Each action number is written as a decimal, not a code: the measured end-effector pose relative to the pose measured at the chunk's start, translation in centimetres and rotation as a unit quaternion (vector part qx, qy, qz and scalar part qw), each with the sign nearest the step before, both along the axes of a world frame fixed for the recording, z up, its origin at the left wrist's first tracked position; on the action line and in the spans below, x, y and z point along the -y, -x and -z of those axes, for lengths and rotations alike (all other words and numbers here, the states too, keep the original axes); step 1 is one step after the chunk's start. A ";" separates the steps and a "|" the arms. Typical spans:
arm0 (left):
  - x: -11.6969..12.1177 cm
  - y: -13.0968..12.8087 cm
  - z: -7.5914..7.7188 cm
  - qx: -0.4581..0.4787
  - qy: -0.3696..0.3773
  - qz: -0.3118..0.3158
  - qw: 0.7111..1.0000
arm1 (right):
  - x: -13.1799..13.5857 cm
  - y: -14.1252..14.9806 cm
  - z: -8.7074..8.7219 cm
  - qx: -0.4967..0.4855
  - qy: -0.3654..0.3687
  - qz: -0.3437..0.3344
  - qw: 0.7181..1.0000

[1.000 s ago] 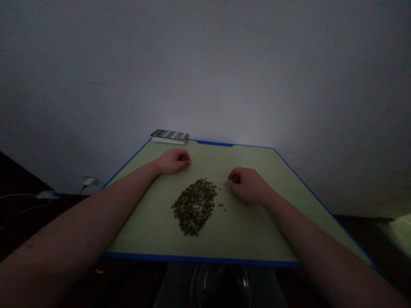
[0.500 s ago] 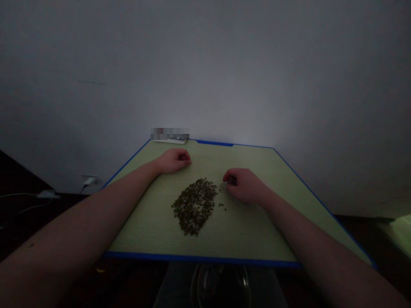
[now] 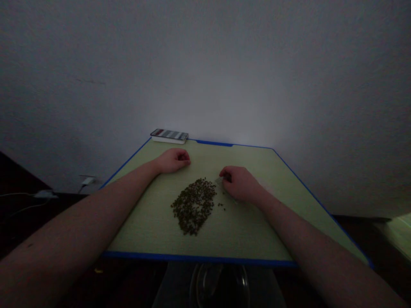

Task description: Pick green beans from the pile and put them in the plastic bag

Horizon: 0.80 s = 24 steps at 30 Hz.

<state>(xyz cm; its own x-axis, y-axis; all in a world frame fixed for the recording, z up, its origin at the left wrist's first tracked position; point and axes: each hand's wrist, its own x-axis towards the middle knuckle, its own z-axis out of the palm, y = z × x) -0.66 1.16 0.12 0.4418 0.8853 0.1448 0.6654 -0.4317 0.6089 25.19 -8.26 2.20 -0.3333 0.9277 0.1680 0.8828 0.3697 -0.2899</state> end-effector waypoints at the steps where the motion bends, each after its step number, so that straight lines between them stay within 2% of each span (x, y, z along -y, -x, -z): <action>1: 0.0 0.0 0.0 -0.001 -0.001 0.000 1.000 | -0.1 0.0 0.0 0.006 0.001 0.011 1.000; 6: -0.2 0.1 0.2 0.000 -0.010 0.006 1.000 | -0.8 -1.2 -0.4 0.040 0.005 0.070 0.997; 14: -0.2 0.1 0.2 0.006 -0.004 0.004 1.000 | -1.3 -5.3 -1.4 0.078 0.018 0.136 0.987; 17: -0.3 0.1 0.3 0.007 -0.004 0.008 1.000 | -1.2 -5.6 -1.3 0.062 0.026 0.113 0.991; 24: -0.2 0.1 0.2 0.006 -0.001 0.008 1.000 | -0.9 -3.0 -0.5 0.004 0.047 -0.027 0.998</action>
